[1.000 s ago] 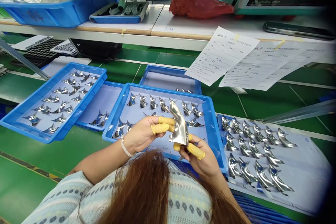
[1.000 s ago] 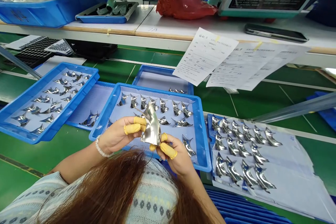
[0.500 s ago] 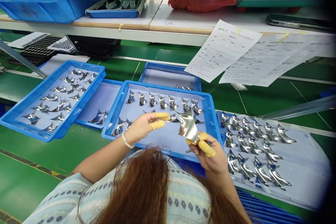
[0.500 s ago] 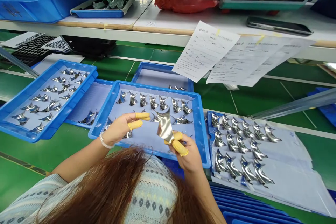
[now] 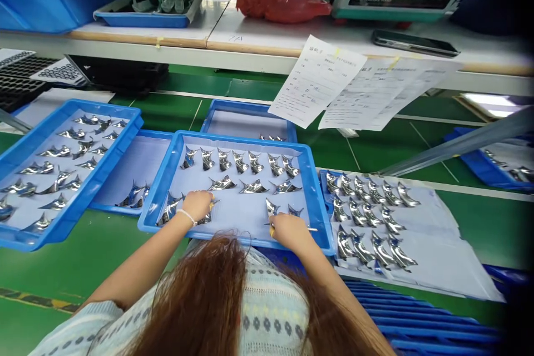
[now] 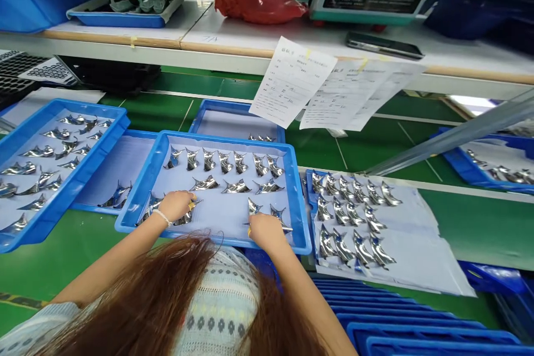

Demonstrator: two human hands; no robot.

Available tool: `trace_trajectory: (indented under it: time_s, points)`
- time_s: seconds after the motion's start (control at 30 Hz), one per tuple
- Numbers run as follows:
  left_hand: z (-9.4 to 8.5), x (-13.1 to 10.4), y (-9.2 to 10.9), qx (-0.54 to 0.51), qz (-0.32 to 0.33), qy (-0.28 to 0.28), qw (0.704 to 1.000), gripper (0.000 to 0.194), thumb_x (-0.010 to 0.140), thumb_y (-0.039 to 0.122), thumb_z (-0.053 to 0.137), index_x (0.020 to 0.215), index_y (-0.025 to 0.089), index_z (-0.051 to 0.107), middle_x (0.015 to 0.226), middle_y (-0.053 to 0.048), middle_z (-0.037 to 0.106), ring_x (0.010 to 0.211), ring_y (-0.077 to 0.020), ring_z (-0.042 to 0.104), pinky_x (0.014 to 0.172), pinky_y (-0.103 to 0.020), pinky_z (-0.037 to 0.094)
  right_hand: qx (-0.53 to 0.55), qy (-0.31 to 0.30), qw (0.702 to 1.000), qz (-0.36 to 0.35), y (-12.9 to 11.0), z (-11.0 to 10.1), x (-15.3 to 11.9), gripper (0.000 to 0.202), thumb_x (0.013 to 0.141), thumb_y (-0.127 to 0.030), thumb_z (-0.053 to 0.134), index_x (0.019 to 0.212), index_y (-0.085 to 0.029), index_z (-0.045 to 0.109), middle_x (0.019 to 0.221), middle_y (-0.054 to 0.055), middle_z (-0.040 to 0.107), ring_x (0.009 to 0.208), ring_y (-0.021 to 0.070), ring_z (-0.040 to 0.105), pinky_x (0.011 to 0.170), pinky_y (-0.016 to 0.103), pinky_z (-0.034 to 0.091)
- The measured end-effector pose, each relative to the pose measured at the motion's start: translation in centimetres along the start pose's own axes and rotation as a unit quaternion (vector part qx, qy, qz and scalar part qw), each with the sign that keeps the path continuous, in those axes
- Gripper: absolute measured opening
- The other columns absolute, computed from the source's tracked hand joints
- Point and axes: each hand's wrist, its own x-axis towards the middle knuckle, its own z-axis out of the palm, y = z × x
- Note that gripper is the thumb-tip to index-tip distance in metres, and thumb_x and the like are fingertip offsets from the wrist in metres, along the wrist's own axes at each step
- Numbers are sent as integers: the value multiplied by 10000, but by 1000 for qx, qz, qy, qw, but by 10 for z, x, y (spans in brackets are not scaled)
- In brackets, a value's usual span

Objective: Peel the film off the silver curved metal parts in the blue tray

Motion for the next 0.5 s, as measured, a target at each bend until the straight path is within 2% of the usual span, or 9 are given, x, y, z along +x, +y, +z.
trace_trajectory:
  time_s: [0.1, 0.2, 0.3, 0.4, 0.47, 0.5]
  points:
    - [3, 4, -1, 6, -10, -6, 1000, 230, 813, 170, 518, 987, 154, 668, 1003, -167, 683, 951, -278, 629, 847, -391, 434, -1, -35, 999, -20, 2, 3, 4, 138, 858, -221, 618, 927, -110, 663, 908, 102, 677, 862, 236, 634, 755, 371, 484]
    - [2, 3, -3, -9, -15, 1, 1000, 217, 808, 148, 507, 949, 133, 671, 967, -177, 688, 930, -280, 635, 835, -391, 441, 13, -48, 998, -30, 5, 1, 4, 178, 800, -263, 694, 886, -107, 681, 897, 125, 684, 852, 257, 639, 741, 369, 486]
    - [-9, -4, 2, -53, 1, 15, 998, 197, 786, 141, 528, 910, 134, 682, 923, -162, 696, 905, -282, 643, 809, -375, 457, 46, -28, 998, -34, 8, -9, 0, 166, 777, -279, 700, 807, -115, 701, 832, 158, 685, 798, 297, 646, 672, 341, 471]
    - [-29, -17, 15, -122, 52, 30, 991, 219, 808, 174, 525, 970, 183, 673, 974, -86, 701, 913, -219, 642, 808, -300, 470, 98, 21, 994, -47, 7, -26, -6, 202, 877, -289, 571, 850, -135, 699, 840, 135, 676, 784, 268, 638, 673, 314, 457]
    - [-44, -27, 27, -245, 119, 38, 962, 210, 836, 219, 516, 992, 194, 655, 1006, -46, 692, 919, -170, 632, 818, -254, 473, 142, 59, 985, -78, 1, -38, -12, 246, 932, -302, 482, 1011, -166, 671, 949, 100, 662, 838, 218, 620, 723, 281, 452]
    - [-50, -31, 33, -331, 156, 38, 930, 197, 839, 242, 523, 979, 182, 648, 999, -44, 687, 908, -159, 629, 818, -248, 477, 187, 79, 974, -105, -4, -43, -15, 277, 945, -323, 456, 1089, -179, 643, 984, 83, 650, 843, 195, 608, 730, 264, 450]
